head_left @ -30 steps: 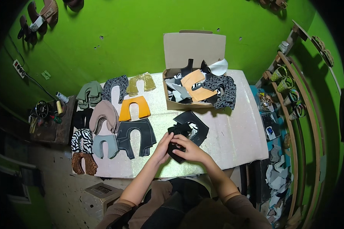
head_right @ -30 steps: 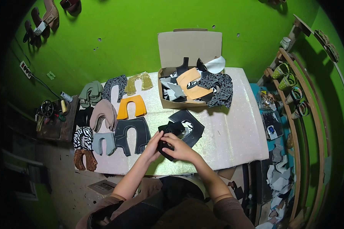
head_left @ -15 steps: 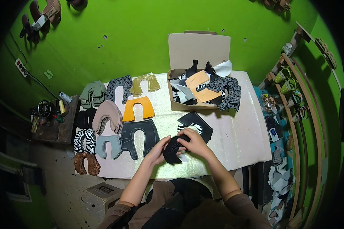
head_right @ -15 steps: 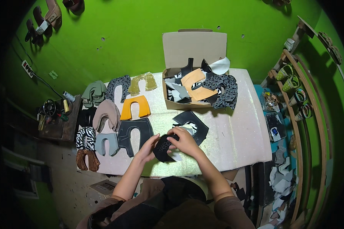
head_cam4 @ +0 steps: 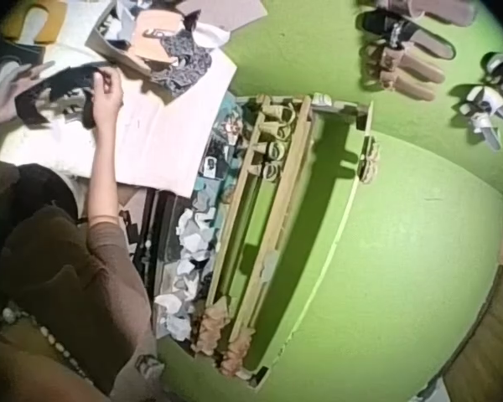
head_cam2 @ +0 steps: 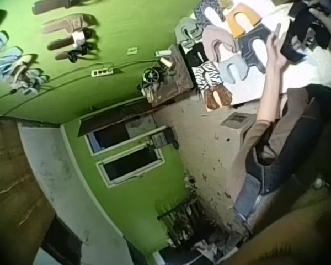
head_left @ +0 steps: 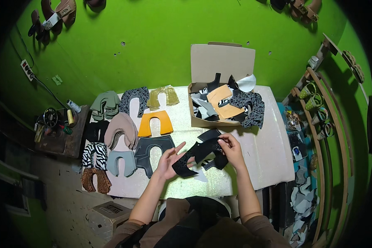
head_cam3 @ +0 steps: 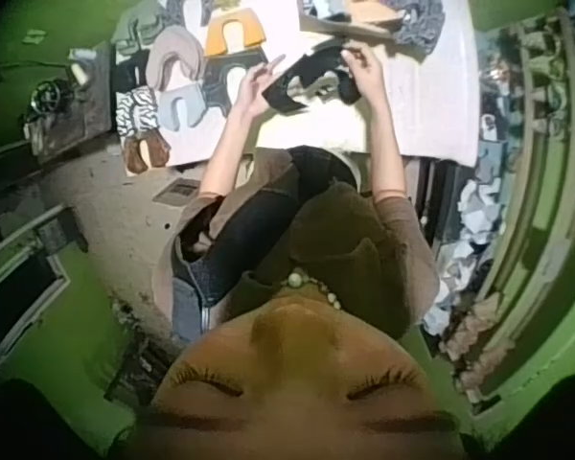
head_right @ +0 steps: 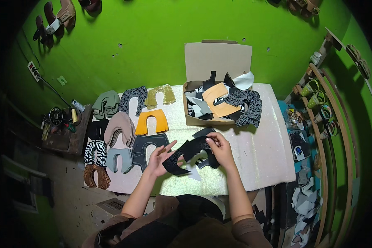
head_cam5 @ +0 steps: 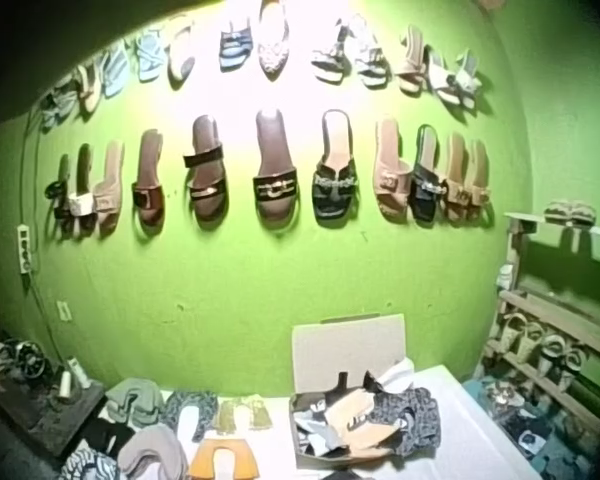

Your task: Sorting and arranging various patterned and colored shoe upper components on a table.

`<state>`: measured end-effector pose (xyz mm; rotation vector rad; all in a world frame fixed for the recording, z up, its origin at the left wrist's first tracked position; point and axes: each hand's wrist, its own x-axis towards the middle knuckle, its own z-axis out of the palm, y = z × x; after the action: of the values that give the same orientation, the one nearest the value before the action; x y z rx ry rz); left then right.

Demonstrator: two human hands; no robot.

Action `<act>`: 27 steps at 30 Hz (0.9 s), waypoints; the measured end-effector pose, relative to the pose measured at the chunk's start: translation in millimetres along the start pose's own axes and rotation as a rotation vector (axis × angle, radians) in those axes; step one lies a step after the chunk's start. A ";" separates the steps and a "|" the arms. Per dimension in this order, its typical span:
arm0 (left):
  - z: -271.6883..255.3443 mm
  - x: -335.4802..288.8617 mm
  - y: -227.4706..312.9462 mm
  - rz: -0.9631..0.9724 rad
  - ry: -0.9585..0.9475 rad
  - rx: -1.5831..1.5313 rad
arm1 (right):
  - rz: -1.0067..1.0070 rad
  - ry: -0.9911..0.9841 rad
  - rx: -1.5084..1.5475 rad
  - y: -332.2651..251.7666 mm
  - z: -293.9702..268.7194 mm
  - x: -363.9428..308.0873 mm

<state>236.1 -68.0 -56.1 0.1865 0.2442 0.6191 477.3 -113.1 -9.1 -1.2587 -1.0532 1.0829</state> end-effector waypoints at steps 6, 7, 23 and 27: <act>10.6 8.7 12.7 0.039 0.057 0.124 | -0.310 -0.573 -0.427 -30.8 22.9 2.8; 11.3 10.9 14.1 0.013 0.042 0.160 | -0.388 -0.619 -0.504 -28.6 29.2 3.7; 32.6 16.2 8.0 -0.103 0.183 0.480 | -0.469 -0.567 -0.814 -3.1 63.6 0.2; 36.3 15.5 2.7 -0.077 0.193 0.351 | -0.358 -0.623 -0.833 -3.7 58.6 3.1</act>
<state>257.0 -60.2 -23.4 0.4540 0.5451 0.5139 420.5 -99.4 -3.3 -1.2857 -2.2724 0.7729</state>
